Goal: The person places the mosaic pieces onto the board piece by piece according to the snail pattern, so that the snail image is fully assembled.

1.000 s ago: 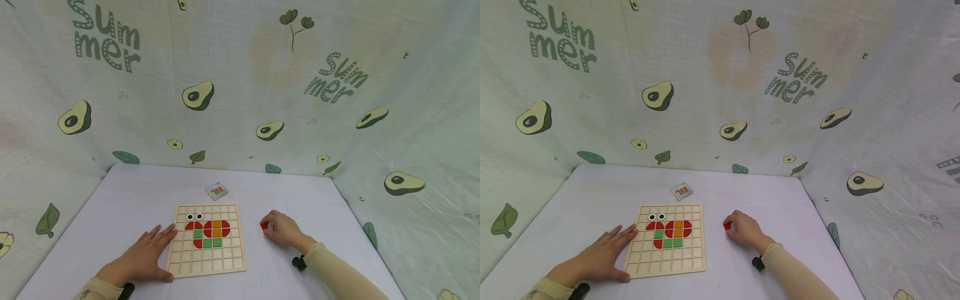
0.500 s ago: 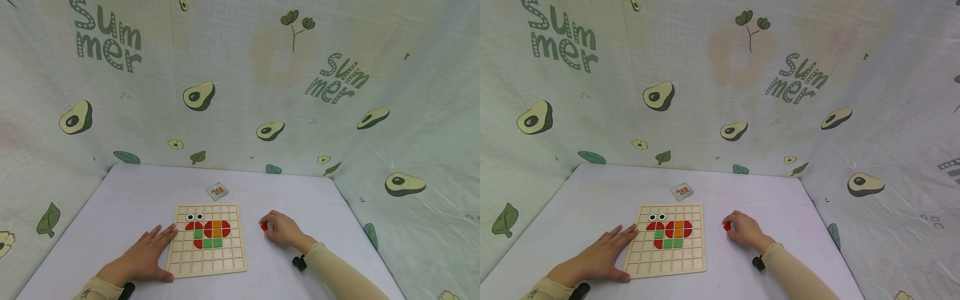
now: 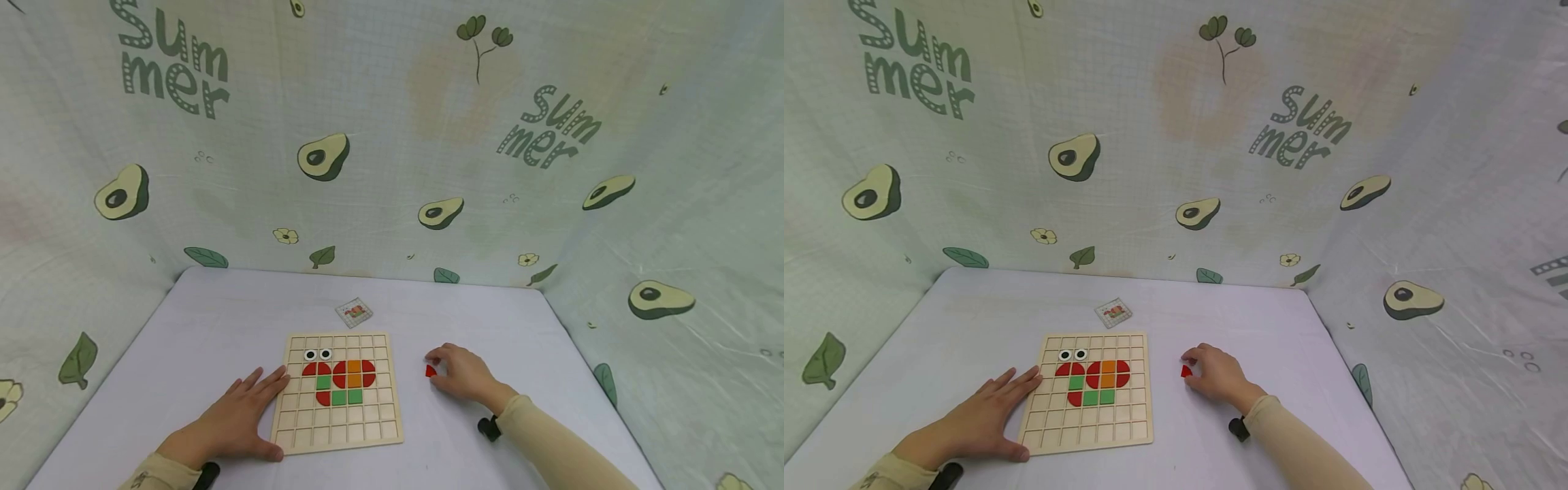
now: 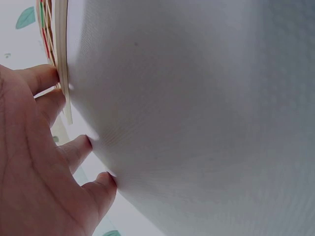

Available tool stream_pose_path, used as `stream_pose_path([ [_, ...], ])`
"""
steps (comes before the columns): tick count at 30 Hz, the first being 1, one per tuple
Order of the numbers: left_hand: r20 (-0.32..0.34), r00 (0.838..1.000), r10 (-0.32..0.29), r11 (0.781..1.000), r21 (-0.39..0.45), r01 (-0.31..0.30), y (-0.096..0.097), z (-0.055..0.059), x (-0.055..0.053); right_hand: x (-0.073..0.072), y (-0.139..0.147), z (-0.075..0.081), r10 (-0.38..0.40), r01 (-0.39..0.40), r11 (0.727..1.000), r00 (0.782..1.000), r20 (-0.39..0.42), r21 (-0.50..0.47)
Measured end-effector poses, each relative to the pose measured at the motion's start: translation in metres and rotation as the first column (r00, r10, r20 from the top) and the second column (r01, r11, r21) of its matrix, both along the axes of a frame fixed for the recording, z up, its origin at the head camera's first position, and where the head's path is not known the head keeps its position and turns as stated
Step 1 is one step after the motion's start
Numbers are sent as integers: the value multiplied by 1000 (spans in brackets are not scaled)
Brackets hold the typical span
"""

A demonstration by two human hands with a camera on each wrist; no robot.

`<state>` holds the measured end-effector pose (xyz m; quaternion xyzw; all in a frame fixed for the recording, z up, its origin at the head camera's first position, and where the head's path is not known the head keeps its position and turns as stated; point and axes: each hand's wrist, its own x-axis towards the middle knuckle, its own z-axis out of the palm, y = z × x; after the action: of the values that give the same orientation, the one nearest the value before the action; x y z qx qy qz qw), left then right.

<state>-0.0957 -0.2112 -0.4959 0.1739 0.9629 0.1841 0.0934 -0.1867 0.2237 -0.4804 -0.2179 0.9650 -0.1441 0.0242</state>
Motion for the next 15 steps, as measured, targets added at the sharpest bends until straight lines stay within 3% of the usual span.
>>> stream_pose_path([
  [8,3,1000,2,1000,3,-2,0,0,0,-1,1,-2,61,-61,998,998,-14,-7],
  [15,5,1000,0,1000,1,0,0,1,1,0,1,-2,65,-65,998,998,-17,4],
])
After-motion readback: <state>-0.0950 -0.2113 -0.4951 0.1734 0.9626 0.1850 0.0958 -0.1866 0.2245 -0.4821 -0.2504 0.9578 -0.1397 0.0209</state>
